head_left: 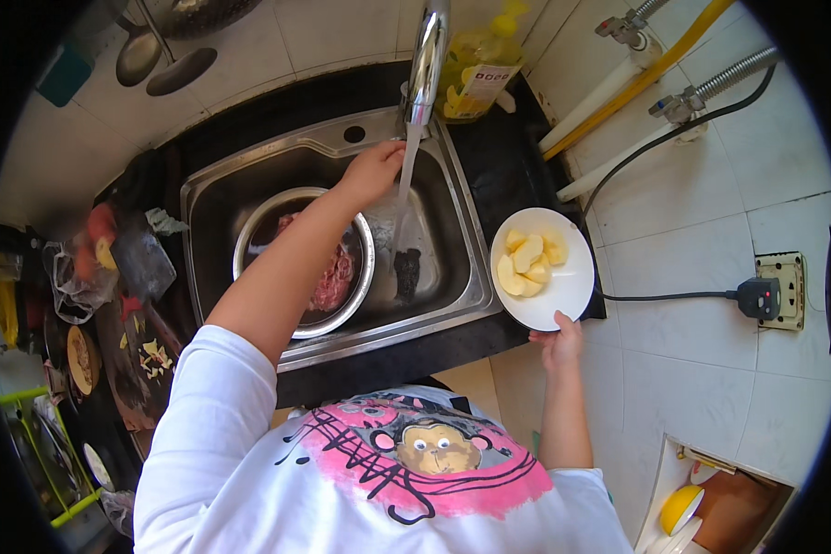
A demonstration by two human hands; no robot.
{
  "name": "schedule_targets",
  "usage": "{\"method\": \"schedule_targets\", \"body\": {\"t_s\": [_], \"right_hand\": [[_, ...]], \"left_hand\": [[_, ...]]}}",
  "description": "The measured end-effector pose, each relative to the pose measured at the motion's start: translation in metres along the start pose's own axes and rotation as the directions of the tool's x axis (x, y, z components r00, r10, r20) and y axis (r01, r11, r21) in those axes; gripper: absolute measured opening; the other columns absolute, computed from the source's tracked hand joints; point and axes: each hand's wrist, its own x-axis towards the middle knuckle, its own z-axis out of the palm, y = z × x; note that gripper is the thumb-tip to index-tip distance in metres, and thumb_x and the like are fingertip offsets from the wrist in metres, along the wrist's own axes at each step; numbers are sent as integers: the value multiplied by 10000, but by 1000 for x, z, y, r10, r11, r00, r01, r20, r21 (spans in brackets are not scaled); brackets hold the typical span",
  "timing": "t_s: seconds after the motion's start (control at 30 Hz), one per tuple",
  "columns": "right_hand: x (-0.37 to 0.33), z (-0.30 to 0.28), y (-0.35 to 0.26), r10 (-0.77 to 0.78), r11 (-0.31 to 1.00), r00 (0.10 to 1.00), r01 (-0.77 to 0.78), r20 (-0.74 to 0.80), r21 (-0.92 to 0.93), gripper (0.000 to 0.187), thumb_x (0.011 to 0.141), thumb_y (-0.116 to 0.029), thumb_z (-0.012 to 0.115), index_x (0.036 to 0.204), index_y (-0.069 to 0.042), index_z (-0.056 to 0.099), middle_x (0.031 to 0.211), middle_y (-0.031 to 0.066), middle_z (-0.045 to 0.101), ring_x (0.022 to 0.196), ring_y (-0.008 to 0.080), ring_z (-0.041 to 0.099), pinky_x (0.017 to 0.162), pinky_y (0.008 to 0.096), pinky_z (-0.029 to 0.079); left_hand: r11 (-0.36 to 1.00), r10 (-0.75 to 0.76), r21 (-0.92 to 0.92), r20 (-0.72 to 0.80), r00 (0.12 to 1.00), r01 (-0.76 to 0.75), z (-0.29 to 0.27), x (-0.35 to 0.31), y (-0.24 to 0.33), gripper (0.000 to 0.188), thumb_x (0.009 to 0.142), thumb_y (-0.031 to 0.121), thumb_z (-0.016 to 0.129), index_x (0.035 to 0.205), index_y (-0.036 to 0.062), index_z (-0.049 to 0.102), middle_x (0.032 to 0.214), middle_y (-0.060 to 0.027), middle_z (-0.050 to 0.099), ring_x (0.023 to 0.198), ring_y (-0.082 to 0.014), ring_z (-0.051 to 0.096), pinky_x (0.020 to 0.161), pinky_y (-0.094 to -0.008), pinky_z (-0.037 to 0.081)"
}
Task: The person cuts a peeled apple into slices and wedges on a wooden cutting board using a cleaver, then transfers the pieces into a white bowl. After rinsing the apple pieces under running water, the person gathers apple peels from the board and places them into a plastic bag.
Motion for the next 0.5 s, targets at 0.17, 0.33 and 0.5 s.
{"method": "schedule_targets", "body": {"t_s": [0.17, 0.33, 0.5], "right_hand": [[13, 18, 11, -9, 998, 1000, 8, 13, 65, 377, 853, -161, 472, 1184, 2, 397, 871, 173, 606, 543, 260, 598, 442, 339, 522], [13, 30, 15, -21, 995, 1000, 22, -8, 93, 379, 879, -231, 450, 1177, -2, 402, 861, 174, 608, 565, 263, 601, 456, 344, 518], [-8, 38, 19, 130, 984, 988, -118, -82, 133, 604, 886, -587, 384, 1136, -41, 448, 838, 144, 608, 608, 235, 603, 440, 322, 477]], "left_hand": [[985, -60, -166, -51, 997, 50, -5, 24, -7, 340, 895, 237, 515, 1166, 35, 555, 1073, -130, 615, 995, -226, 571, 847, -303, 431], [937, -73, -347, -54, 996, 50, -11, -22, -9, 362, 888, 201, 552, 1196, 12, 525, 1099, -98, 592, 998, -164, 543, 845, -276, 428], [884, -171, -455, -112, 979, 102, -5, -126, -33, 274, 872, 157, 557, 1092, -5, 578, 1068, -111, 607, 987, -185, 561, 869, -281, 427]]}}
